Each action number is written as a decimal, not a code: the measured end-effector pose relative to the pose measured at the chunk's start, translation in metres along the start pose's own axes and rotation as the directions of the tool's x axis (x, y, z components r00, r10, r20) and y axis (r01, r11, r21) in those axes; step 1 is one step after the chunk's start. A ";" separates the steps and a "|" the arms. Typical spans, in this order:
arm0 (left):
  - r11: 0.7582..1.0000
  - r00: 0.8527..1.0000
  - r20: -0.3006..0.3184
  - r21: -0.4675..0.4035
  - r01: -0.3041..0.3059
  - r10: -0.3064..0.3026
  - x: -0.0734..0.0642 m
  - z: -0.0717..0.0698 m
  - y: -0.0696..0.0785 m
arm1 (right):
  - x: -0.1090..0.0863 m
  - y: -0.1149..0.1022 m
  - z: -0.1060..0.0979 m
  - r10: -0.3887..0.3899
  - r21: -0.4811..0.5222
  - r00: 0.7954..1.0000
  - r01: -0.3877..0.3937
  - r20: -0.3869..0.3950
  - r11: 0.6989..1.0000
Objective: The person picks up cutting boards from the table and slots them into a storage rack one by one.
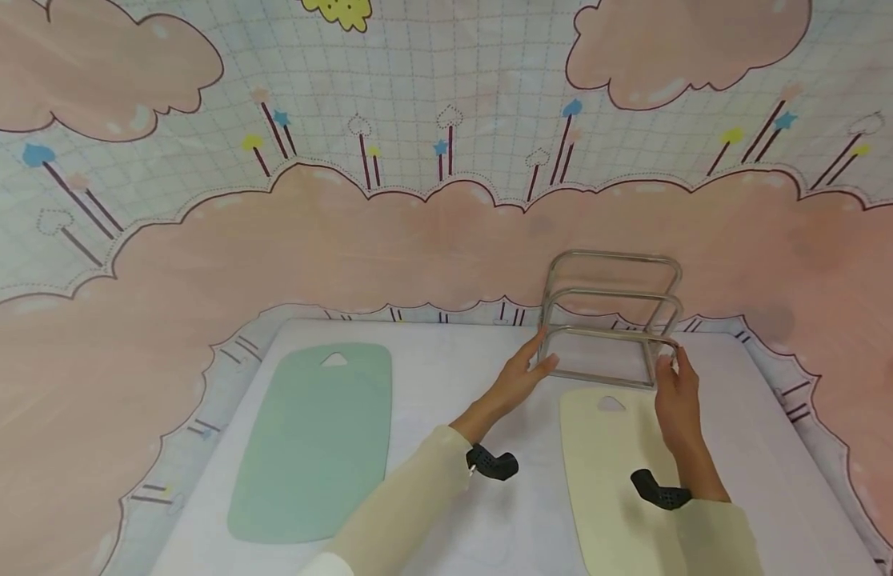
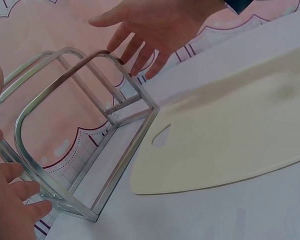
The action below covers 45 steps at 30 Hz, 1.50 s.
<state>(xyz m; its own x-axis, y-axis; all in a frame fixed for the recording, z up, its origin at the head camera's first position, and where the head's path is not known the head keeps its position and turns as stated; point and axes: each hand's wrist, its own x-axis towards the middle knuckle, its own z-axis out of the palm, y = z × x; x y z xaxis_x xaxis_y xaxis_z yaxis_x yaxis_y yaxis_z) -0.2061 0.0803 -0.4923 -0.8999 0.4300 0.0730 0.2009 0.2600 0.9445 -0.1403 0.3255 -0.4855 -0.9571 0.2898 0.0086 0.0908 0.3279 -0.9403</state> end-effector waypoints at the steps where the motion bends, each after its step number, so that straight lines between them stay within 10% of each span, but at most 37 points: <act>1: 1.000 1.000 0.002 0.006 0.000 0.000 0.000 0.000 0.000 | 0.001 0.000 -0.001 0.004 -0.009 1.000 -0.004 -0.001 1.000; 20: 0.996 0.998 0.000 0.074 0.056 -0.056 0.004 0.007 -0.004 | 0.004 0.006 -0.002 0.030 0.273 1.000 -0.027 -0.004 0.962; 45: 0.993 0.994 -0.103 0.112 0.032 -0.020 -0.013 -0.007 -0.024 | 0.001 0.001 0.018 0.010 0.206 1.000 -0.011 0.005 0.979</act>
<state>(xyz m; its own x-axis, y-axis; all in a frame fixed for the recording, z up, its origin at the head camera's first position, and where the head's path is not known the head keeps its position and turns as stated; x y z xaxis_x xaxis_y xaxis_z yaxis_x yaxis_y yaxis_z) -0.2022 0.0626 -0.5137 -0.9388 0.3334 0.0864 0.2142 0.3687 0.9045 -0.1456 0.3099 -0.4925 -0.9573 0.2889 -0.0028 0.0430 0.1327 -0.9902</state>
